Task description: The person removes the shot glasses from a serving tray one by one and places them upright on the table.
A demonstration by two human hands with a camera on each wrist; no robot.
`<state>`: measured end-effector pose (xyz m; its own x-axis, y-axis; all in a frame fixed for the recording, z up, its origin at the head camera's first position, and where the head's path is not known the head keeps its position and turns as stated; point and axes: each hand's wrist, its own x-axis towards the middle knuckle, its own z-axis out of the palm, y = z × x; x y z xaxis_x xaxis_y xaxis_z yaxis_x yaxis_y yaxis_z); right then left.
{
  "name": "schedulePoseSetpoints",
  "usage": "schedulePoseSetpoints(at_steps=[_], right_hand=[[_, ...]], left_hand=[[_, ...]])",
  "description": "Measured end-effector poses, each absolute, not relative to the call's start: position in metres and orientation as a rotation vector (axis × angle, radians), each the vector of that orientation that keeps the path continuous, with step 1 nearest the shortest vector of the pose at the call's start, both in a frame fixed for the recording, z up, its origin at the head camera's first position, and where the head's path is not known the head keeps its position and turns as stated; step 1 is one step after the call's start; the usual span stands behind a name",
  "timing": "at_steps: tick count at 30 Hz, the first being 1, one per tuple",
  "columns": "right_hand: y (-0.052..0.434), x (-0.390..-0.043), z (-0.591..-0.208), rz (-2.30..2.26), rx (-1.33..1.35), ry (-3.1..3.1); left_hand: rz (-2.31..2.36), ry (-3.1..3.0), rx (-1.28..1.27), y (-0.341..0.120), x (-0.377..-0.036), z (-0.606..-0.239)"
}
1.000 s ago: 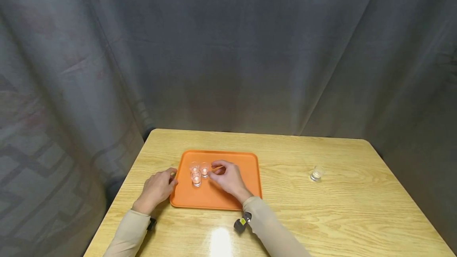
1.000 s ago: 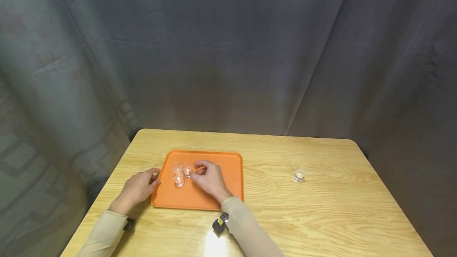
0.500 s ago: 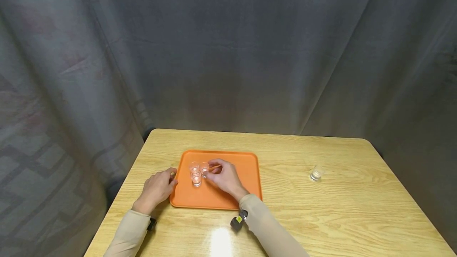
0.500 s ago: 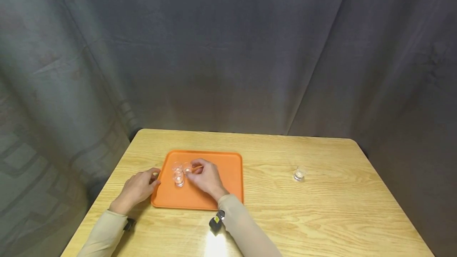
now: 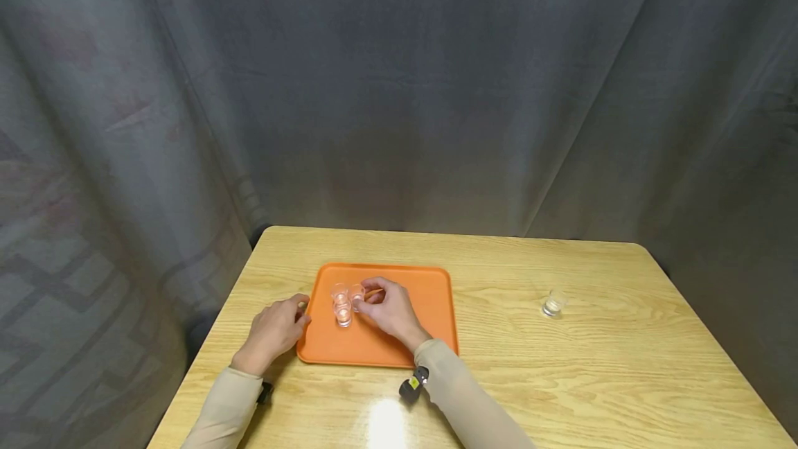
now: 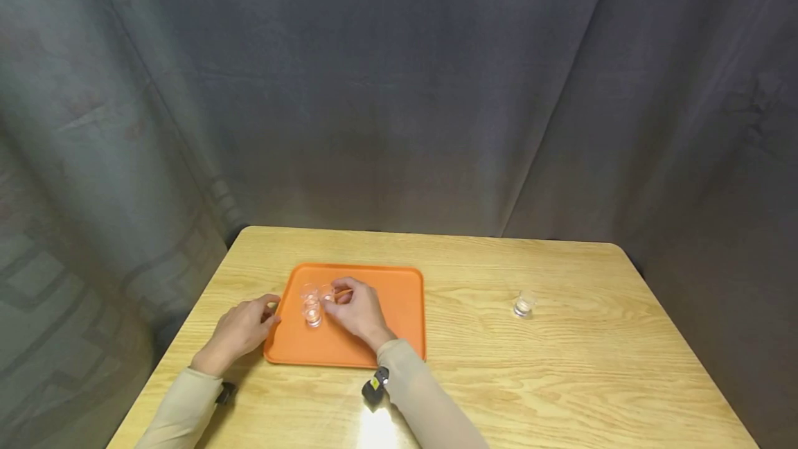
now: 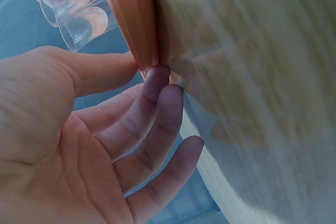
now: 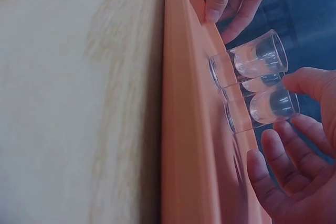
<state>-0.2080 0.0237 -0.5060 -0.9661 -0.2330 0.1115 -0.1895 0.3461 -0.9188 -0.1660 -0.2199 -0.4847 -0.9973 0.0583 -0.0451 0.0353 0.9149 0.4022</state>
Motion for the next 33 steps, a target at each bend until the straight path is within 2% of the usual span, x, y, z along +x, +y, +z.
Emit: schedulePoseSetpoints(at_steps=[33], right_hand=[[0.035,-0.207,-0.509,-1.780,-0.363,2.578]], left_hand=[[0.645,3.021,0.069,-0.220,-0.167,-0.486]])
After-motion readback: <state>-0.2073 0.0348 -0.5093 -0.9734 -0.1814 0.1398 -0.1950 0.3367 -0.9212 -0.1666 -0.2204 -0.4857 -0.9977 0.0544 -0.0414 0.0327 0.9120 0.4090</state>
